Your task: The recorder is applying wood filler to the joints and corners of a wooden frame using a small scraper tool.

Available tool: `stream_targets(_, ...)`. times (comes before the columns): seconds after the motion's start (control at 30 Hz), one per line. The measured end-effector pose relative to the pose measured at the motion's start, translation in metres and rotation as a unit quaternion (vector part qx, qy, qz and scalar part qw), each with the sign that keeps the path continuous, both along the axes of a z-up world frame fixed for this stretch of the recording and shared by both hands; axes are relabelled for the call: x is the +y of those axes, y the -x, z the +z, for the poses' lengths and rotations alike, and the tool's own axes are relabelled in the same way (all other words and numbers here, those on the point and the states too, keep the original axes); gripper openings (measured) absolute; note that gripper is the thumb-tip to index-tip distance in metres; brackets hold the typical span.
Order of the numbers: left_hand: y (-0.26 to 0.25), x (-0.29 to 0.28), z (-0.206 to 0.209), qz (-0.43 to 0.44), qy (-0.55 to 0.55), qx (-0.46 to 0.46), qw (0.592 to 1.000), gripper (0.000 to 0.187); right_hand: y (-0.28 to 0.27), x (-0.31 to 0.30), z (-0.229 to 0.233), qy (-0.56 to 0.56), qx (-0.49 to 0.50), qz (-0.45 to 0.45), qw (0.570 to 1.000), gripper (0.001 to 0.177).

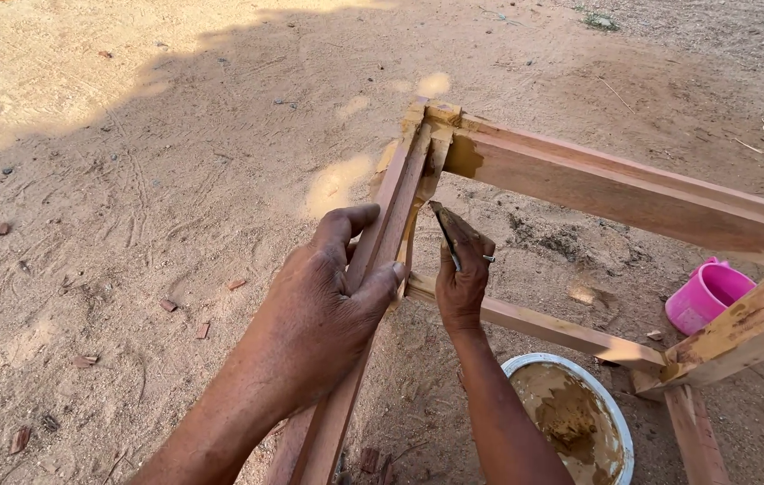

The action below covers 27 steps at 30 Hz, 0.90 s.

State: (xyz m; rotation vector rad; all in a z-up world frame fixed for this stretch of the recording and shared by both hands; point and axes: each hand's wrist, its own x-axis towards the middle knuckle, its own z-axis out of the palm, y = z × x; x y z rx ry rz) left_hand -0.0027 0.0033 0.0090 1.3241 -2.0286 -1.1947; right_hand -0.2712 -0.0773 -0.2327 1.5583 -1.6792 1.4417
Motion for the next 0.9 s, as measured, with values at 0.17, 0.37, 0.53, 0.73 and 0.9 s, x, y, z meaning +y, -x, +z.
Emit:
stream_targets(0.17, 0.001, -0.002, -0.001, -0.002, -0.009, 0.002, 1.0, 0.06, 0.017, -0.019, -0.027, 0.005, -0.089, 0.097, 0.991, 0.028)
stream_targets(0.37, 0.003, -0.001, 0.007, 0.006, -0.031, -0.029, 0.999, 0.059, 0.043, -0.022, -0.054, -0.064, -0.075, 0.179, 0.979, 0.031)
stream_targets(0.53, 0.005, 0.001, 0.011, 0.022, -0.03, -0.043, 0.998, 0.065, 0.078, -0.009, -0.056, -0.188, 0.033, 0.216, 0.958, 0.034)
stream_targets(0.73, 0.003, -0.002, -0.002, 0.008, 0.002, -0.011, 1.0, 0.06, 0.108, 0.03, -0.094, -0.264, -0.271, 0.251, 0.891, 0.031)
stream_targets(0.9, -0.001, -0.006, -0.021, -0.016, 0.08, 0.03, 0.996, 0.061, 0.078, 0.086, -0.072, -0.146, -0.613, 0.267, 0.729, 0.032)
